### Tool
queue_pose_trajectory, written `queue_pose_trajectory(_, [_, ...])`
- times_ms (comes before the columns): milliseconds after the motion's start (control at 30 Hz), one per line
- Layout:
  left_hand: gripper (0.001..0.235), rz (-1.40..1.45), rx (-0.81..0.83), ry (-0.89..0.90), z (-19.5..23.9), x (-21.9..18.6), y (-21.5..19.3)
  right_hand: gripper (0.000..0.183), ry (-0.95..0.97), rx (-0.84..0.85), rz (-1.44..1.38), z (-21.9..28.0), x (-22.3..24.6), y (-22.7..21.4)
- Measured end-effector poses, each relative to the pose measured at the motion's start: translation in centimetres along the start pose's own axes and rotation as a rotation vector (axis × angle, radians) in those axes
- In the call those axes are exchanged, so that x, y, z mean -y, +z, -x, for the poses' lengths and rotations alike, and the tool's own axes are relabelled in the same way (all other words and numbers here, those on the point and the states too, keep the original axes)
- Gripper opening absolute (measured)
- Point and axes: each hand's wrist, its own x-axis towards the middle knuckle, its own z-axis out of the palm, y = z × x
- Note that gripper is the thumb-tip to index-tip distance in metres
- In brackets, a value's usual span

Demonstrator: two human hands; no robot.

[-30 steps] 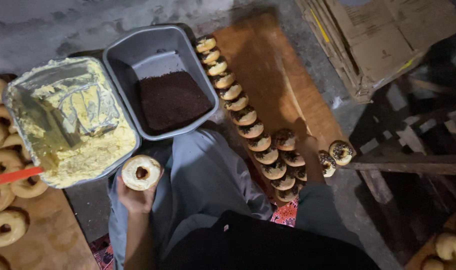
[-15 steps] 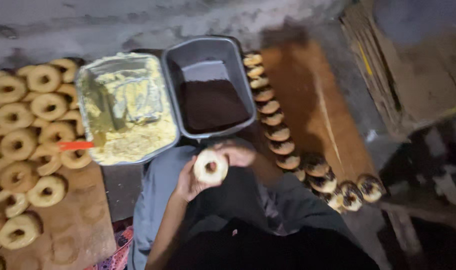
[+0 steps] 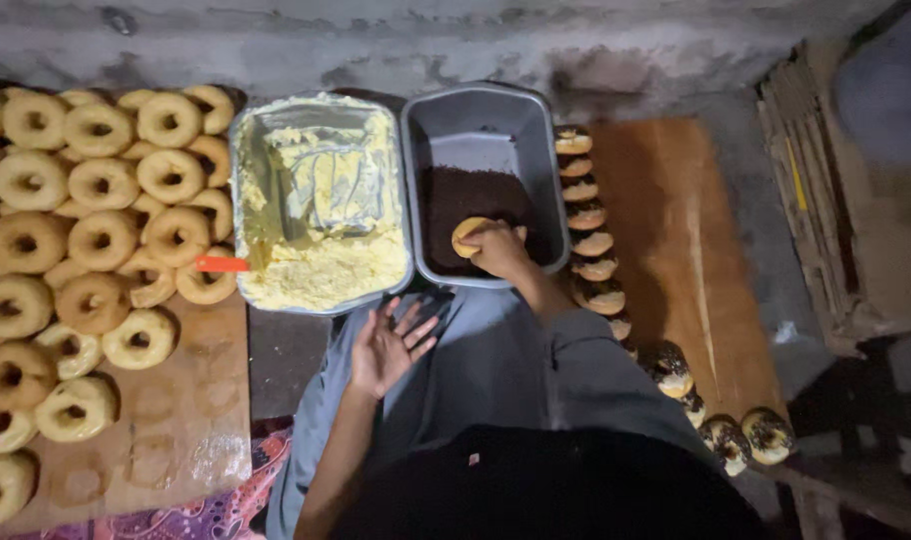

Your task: The person picks up plain doughnuts, dips them into a yellow glaze, then into a dark topping, and places them on a wooden board. The process is repeated for multiple doughnuts.

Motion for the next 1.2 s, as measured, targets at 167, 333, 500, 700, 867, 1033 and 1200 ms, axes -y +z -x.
queue_pose_trajectory(167, [0.039,0.017,-0.089,0.157,0.1,-0.6,0.4,0.037,0.397,-0.106,-1.061,2.9,-1.6,-5.3])
queue_pose_trajectory(333, [0.041,-0.054,-0.122,0.286,3.1,-3.6,0.4,0.037,0.542,-0.234,-1.646,13.2,-7.9,-12.9])
queue_pose_trajectory(500, [0.045,-0.098,-0.457,0.39,6.9,-6.2,-1.3,0.031,0.207,-0.343,-1.66,25.3,-15.5,-20.0])
queue_pose_trajectory(700, [0.03,-0.098,-0.596,0.589,7.4,-5.1,-7.4,0.038,0.19,-0.595,-1.457,31.1,-17.2,-21.6])
queue_pose_trajectory(867, [0.025,-0.137,-0.553,0.689,6.6,-4.0,-11.7,0.051,-0.192,-0.549,-0.174,29.7,-16.2,-21.2])
queue_pose_trajectory(1033, [0.028,-0.192,-0.653,0.707,7.1,-4.4,-12.0,0.037,0.627,-0.791,-1.041,28.0,-18.1,-22.0])
queue_pose_trajectory(1200, [0.025,-0.147,-0.534,0.698,7.3,-4.3,-11.9,0.035,0.553,-0.748,-0.528,28.2,-20.1,-19.4])
